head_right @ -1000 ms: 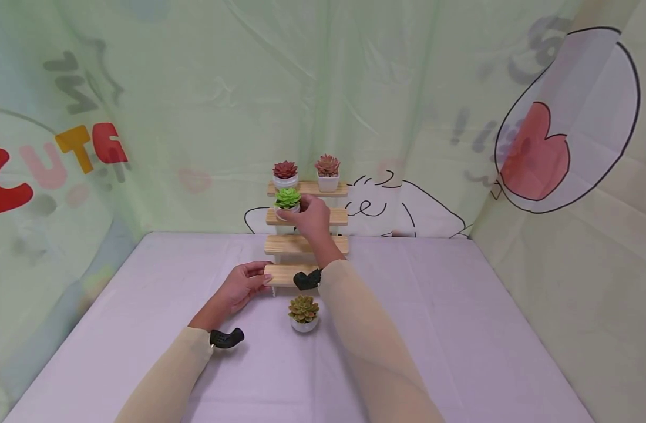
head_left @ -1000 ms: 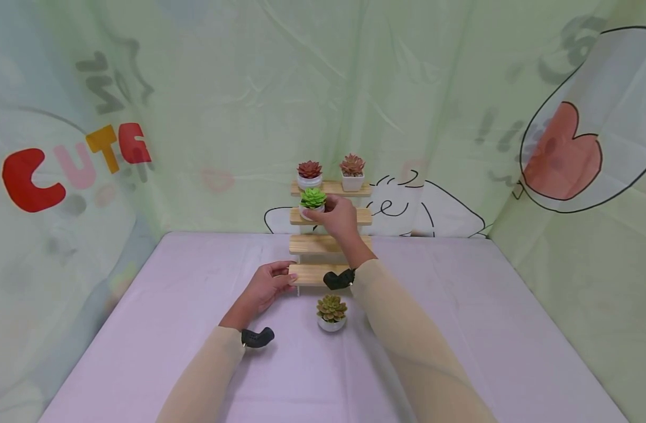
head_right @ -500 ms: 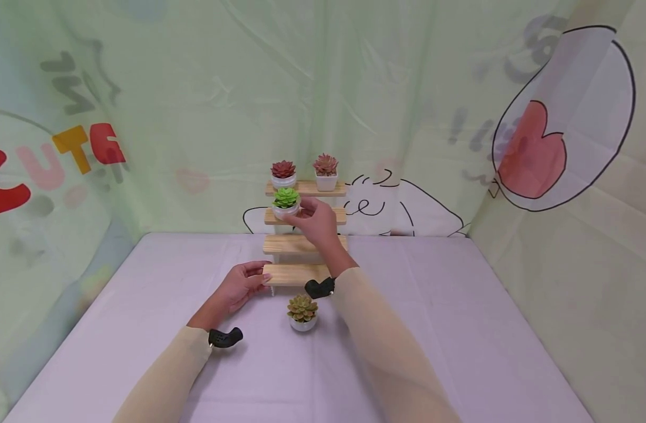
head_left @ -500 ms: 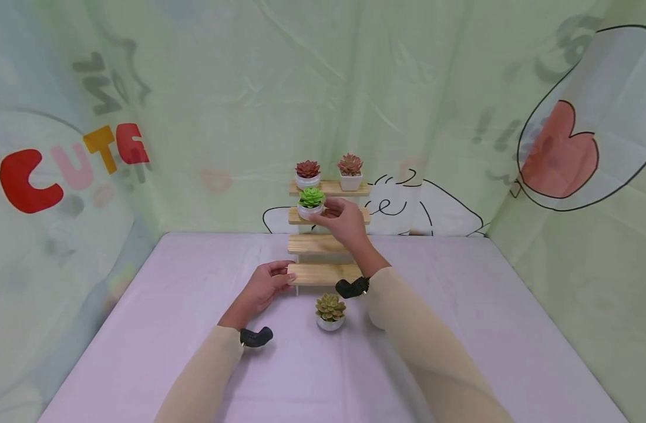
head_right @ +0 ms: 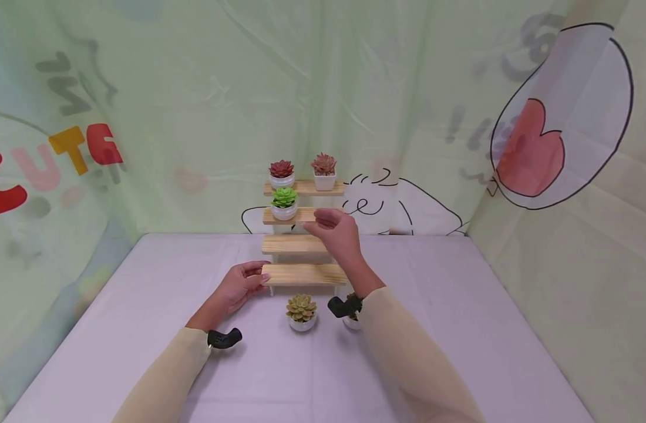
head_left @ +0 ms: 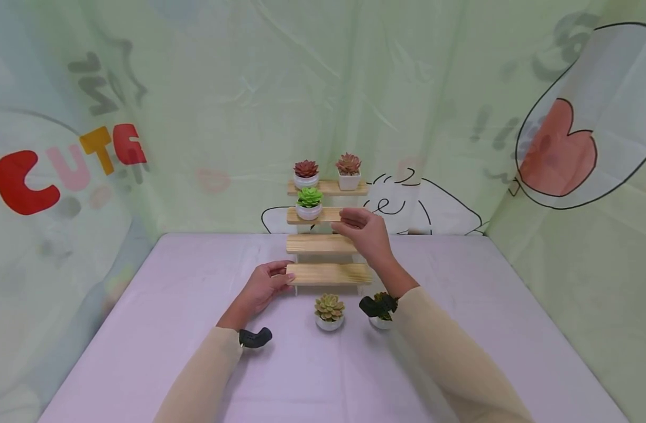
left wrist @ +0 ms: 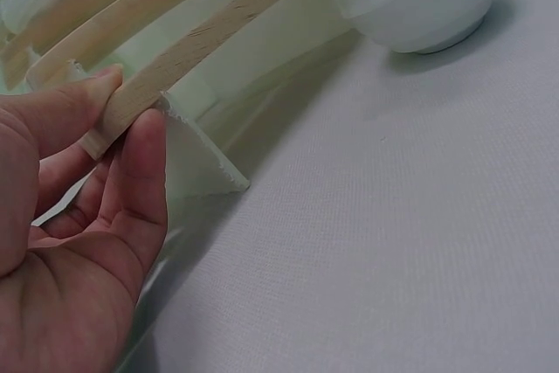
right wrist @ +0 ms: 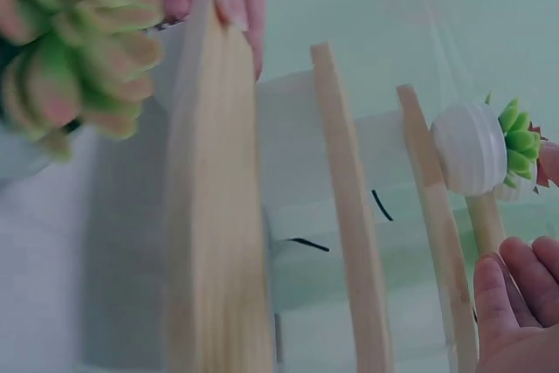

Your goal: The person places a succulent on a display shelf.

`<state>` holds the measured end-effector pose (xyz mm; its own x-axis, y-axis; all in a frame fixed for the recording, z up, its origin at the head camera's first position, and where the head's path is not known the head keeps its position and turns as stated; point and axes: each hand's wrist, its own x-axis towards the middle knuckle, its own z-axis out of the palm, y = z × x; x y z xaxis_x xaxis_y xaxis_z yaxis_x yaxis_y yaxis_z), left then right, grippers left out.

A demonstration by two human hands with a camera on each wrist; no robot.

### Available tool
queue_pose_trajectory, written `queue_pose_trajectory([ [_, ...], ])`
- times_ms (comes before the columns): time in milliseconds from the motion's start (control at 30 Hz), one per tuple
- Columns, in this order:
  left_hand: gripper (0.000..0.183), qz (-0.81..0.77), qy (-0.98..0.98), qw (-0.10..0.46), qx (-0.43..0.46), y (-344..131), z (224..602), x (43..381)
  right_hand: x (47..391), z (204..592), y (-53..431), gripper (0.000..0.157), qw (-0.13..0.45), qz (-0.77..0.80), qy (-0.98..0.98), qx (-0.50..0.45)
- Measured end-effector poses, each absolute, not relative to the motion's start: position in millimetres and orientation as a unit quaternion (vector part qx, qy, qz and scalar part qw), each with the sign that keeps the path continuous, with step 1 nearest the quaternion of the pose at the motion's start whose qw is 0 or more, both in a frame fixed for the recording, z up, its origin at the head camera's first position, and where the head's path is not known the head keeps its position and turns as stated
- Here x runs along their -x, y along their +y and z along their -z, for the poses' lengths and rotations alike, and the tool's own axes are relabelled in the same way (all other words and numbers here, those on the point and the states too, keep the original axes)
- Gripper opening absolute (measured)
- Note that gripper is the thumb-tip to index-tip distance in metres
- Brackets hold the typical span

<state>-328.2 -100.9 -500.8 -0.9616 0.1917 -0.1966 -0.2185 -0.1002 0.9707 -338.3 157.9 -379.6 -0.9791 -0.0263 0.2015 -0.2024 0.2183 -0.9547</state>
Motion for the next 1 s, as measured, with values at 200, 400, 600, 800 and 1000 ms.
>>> queue_pose_trajectory([
  [200, 0.048, -0.743, 0.655, 0.138, 0.008, -100, 500, 328, 322, 388, 181, 0.054, 0.059, -0.604, -0.792, -0.067],
  [400, 0.051, -0.742, 0.654, 0.143, 0.003, -101, 502, 329, 307, 397, 203, 0.052, 0.043, -0.595, -0.8, -0.06],
  [600, 0.051, -0.748, 0.649, 0.14, 0.0, -102, 502, 328, 293, 410, 218, 0.052, 0.036, -0.587, -0.808, -0.043],
  [800, 0.051, -0.745, 0.652, 0.138, -0.002, -102, 501, 328, 279, 427, 229, 0.053, 0.034, -0.581, -0.812, -0.03],
  [1000, 0.051, -0.744, 0.653, 0.142, 0.005, -102, 502, 329, 262, 440, 236, 0.053, 0.03, -0.574, -0.818, -0.027],
])
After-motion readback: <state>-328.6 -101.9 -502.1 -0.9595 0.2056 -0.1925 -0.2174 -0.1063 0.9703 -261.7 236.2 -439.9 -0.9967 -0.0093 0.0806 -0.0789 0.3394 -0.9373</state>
